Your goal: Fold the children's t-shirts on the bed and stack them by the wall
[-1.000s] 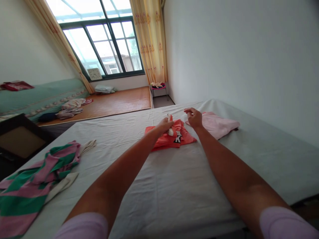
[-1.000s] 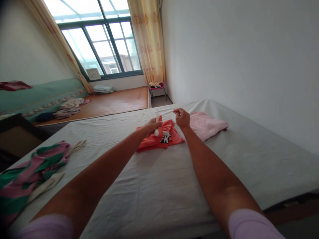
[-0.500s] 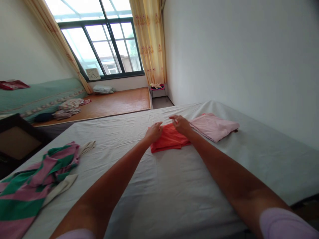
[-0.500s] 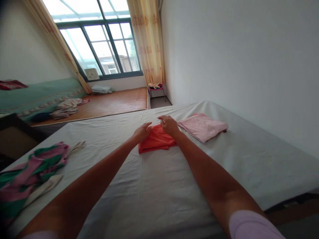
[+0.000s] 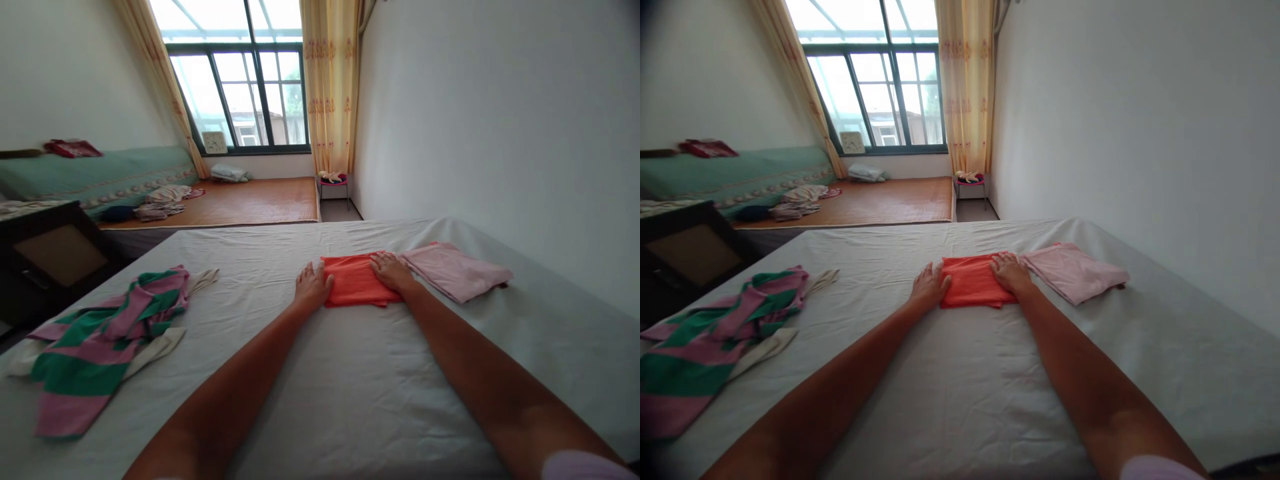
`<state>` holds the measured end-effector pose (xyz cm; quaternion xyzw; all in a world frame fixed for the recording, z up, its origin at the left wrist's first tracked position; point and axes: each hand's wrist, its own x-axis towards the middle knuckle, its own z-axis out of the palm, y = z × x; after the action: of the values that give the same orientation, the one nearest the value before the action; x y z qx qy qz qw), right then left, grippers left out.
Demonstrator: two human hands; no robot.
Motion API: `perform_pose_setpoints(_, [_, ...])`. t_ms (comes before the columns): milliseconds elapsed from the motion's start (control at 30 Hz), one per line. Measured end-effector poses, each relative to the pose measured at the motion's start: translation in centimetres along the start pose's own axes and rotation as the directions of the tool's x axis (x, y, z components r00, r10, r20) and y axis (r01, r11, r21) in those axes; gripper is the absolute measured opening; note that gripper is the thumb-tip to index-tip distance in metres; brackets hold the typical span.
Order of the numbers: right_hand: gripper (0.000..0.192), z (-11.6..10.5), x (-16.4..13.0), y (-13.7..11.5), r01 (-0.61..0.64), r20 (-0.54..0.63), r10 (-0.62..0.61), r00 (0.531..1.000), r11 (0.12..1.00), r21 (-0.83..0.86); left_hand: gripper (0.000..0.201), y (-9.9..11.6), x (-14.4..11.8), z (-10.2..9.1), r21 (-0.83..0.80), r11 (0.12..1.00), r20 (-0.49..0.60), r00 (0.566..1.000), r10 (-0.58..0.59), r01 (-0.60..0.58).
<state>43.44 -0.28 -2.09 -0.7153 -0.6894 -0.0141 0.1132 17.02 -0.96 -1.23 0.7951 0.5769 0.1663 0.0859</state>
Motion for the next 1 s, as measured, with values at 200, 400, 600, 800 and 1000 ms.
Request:
perform_pose_setpoints(200, [0.047, 0.7, 0.2, -0.3, 0.051, -0.045, -0.050, 0.998, 0.999, 0.007, 0.057, -0.1, 0.9, -0.1, -0.332, 0.926, -0.073, 0.984, 0.163, -0.178])
perform_pose_setpoints(400, [0.042, 0.0, 0.2, -1.0, 0.134, -0.058, -0.133, 0.989, 0.991, 0.004, 0.063, 1.2, 1.0, -0.3, -0.819, 0.574, 0.034, 0.999, 0.006, 0.025])
perform_pose_setpoints(600, [0.040, -1.8, -0.9, -3.5, 0.177, -0.164, -0.163, 0.973, 0.981, 0.076, 0.065, -1.1, 1.9, -4.6, -0.943, 0.287, 0.145, 0.984, -0.106, 0.170])
perform_pose_setpoints(800, [0.043, -1.7, -2.2, -5.9, 0.413, -0.119, -0.403, 0.907, 0.908, 0.073, 0.055, -8.4, 0.9, -8.6, -0.689, 0.662, 0.258, 0.953, -0.158, 0.296])
perform_pose_setpoints(1000, [0.043, -1.6, -2.7, -7.3, 0.429, -0.069, -0.425, 0.903, 0.900, 0.071, 0.048, -10.4, -0.7, -8.1, -0.178, 0.984, -0.011, 1.000, -0.010, 0.008])
